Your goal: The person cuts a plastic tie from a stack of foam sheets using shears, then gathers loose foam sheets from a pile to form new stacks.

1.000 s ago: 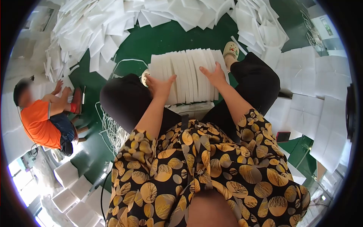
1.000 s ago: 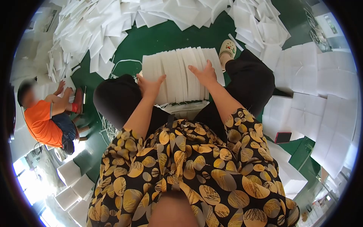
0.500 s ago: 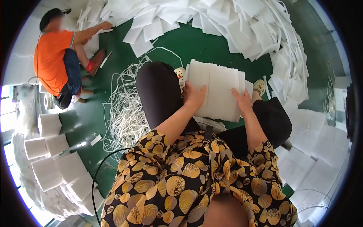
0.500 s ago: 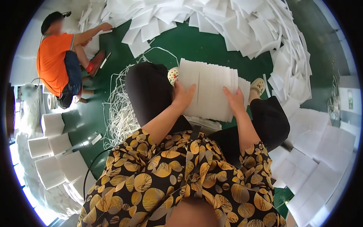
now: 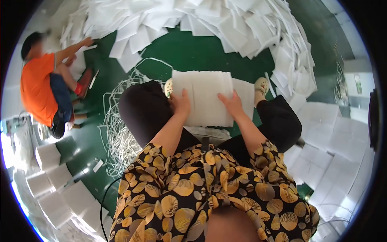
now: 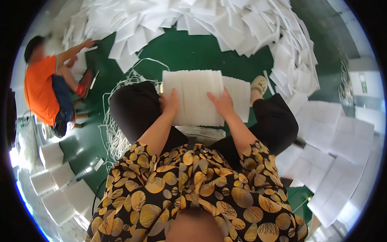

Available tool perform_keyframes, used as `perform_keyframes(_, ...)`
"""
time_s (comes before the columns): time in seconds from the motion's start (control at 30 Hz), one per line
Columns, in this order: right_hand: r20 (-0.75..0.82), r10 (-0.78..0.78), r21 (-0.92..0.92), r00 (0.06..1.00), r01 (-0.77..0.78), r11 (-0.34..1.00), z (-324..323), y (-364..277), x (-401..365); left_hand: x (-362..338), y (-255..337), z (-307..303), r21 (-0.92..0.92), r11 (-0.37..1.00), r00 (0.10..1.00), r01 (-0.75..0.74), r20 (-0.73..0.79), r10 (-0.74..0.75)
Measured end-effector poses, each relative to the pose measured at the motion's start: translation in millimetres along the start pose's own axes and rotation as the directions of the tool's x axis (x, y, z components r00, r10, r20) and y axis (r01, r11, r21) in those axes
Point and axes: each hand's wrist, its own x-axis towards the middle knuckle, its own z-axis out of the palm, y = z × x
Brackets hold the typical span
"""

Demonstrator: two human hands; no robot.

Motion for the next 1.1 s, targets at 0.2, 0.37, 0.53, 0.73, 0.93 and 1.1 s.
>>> perform_keyframes(0.2,-0.052,-0.053,-0.022,0.997,0.052,0.998,7,14,6,-8,-8,18,-0.004,0.986,0.978,-0.167,-0.131,0.165)
perform_keyframes(0.37,-0.067,0.051,-0.125,0.996,-0.059,0.990,10,16,3,-46,13,5,0.307,0.823,0.864,-0.477,-0.008,0.504)
perform_keyframes(0.53,-0.046,0.212,0.581,0.976,-0.146,0.800,20,57,18,-61,57,14,0.196,0.187,0.252,-0.963,0.401,0.881)
perform_keyframes(0.73,0.060,0.502,0.742,0.863,-0.375,0.556,-22,-6,-4,-52,80,35,0.043,-0.274,-0.123,-0.961,0.820,0.559)
perform_keyframes(0.93,-0.180,-0.650,0.657,0.738,0.582,0.479,-103,-172,-89,-55,72,38,0.118,-0.298,-0.034,-0.947,0.888,0.458)
perform_keyframes(1.1,-0.047,-0.934,0.899,0.355,0.423,0.116,-159,-265,-180,-50,67,43,0.085,-0.305,-0.110,-0.949,0.816,0.568)
